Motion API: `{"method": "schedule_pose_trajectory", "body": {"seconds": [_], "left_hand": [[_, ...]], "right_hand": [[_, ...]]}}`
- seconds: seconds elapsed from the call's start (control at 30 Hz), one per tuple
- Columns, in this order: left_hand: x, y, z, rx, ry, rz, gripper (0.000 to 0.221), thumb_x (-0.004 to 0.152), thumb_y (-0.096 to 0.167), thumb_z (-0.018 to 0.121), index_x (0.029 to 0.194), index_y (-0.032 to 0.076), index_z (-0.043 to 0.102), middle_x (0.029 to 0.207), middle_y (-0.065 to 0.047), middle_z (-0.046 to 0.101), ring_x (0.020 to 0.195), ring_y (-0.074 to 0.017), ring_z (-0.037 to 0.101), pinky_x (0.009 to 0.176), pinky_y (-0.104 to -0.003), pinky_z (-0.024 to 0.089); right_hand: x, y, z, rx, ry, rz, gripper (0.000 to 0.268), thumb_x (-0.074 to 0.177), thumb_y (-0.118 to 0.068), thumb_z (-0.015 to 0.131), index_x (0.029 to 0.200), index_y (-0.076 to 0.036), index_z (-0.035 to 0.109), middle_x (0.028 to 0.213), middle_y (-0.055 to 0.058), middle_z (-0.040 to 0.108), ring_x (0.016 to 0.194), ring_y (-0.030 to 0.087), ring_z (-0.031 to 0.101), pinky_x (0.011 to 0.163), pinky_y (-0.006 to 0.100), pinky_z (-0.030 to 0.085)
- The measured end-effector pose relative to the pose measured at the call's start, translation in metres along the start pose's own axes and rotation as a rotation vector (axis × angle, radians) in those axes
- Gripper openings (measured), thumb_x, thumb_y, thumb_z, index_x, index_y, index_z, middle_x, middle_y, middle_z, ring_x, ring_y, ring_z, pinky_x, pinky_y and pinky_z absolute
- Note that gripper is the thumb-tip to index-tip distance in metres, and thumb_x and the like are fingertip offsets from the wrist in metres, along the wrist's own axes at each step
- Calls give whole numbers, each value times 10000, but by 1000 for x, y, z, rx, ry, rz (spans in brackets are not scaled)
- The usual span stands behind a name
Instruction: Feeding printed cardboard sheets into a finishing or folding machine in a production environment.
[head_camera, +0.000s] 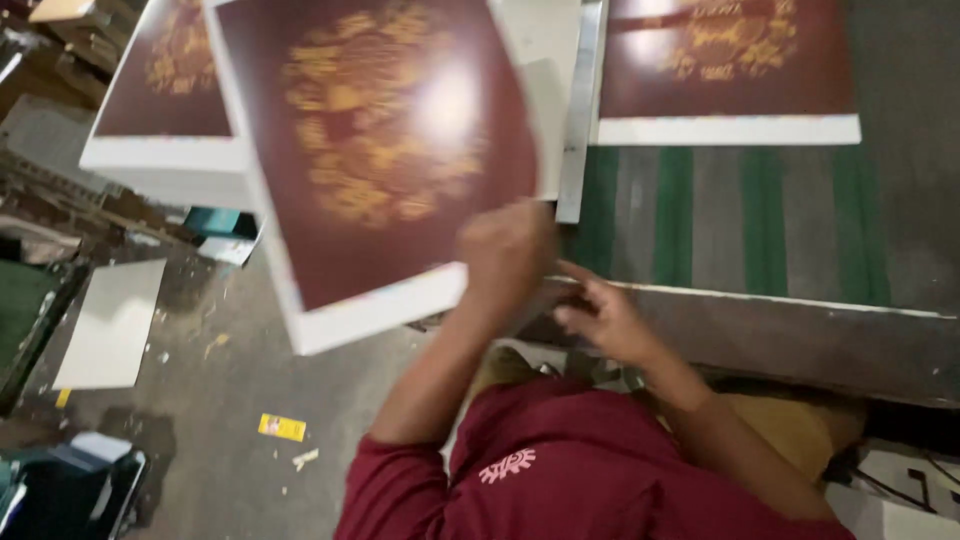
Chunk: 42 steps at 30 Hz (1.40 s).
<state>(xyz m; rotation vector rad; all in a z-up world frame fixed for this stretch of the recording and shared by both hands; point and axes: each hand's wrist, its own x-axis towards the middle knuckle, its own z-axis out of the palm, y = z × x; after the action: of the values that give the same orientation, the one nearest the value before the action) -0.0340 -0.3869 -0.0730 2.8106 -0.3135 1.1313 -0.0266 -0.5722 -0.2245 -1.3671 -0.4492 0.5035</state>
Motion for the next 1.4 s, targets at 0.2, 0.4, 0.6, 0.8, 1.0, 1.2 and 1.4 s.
{"method": "schedule_pose_trajectory", "body": {"seconds": [0.2, 0.4, 0.6, 0.8, 1.0, 1.2, 1.4], "left_hand": [[-33, 83, 17, -270, -212, 59, 203, 912, 265, 677, 867, 81, 605, 740, -111, 658, 682, -311, 682, 648, -448, 536], [-47, 52, -11, -364, -271, 73, 365, 961, 349, 699, 1120, 21, 692, 908, -158, 738, 793, -335, 717, 730, -450, 555], [-62, 3, -50, -130, -146, -135, 276, 952, 244, 755, 1109, 25, 695, 952, -176, 743, 876, -365, 702, 784, -461, 537], [-77, -30, -64, -37, -69, -213, 257, 948, 225, 769, 1096, 30, 692, 997, -179, 739, 905, -382, 700, 801, -470, 540], [-65, -111, -55, 37, -39, -220, 328, 947, 166, 760, 1203, 2, 636, 1172, -238, 683, 1059, -431, 656, 898, -503, 520], [-41, -244, -37, 321, -22, -391, 737, 944, 294, 782, 1465, -106, 449, 1508, -372, 424, 1399, -506, 403, 1119, -573, 360], [-17, -341, -37, 423, -146, -568, 851, 1037, 504, 611, 1537, -120, 320, 1602, -362, 282, 1472, -506, 253, 1130, -676, 227]], "right_hand": [[-19, 40, 8, -521, 158, -68, 400, 974, -104, 638, 1352, -14, 544, 1273, 161, 636, 1192, 286, 605, 980, 415, 480], [-54, 46, -32, 394, 525, -42, 160, 1094, -105, 562, 1223, -12, 574, 1035, 141, 679, 826, 208, 692, 682, 338, 609], [-97, 44, -93, 461, 764, -188, 296, 1080, -39, 573, 1368, -30, 501, 1082, 106, 664, 824, 176, 693, 577, 324, 607], [-143, 39, -130, 419, 857, -269, 357, 1136, -34, 581, 1476, -28, 475, 1096, 106, 655, 822, 180, 668, 614, 341, 608], [-156, 56, -150, 396, 907, -308, 325, 1148, -17, 537, 1465, -16, 468, 1096, 113, 687, 842, 188, 686, 654, 334, 598], [-144, 55, -167, 333, 974, -279, 339, 1162, -15, 518, 1495, -24, 452, 1084, 121, 687, 835, 179, 677, 632, 322, 602], [-93, 50, -188, 286, 1002, -213, 414, 1138, -35, 485, 1543, -79, 409, 1154, 99, 689, 820, 175, 706, 574, 306, 595]]}}
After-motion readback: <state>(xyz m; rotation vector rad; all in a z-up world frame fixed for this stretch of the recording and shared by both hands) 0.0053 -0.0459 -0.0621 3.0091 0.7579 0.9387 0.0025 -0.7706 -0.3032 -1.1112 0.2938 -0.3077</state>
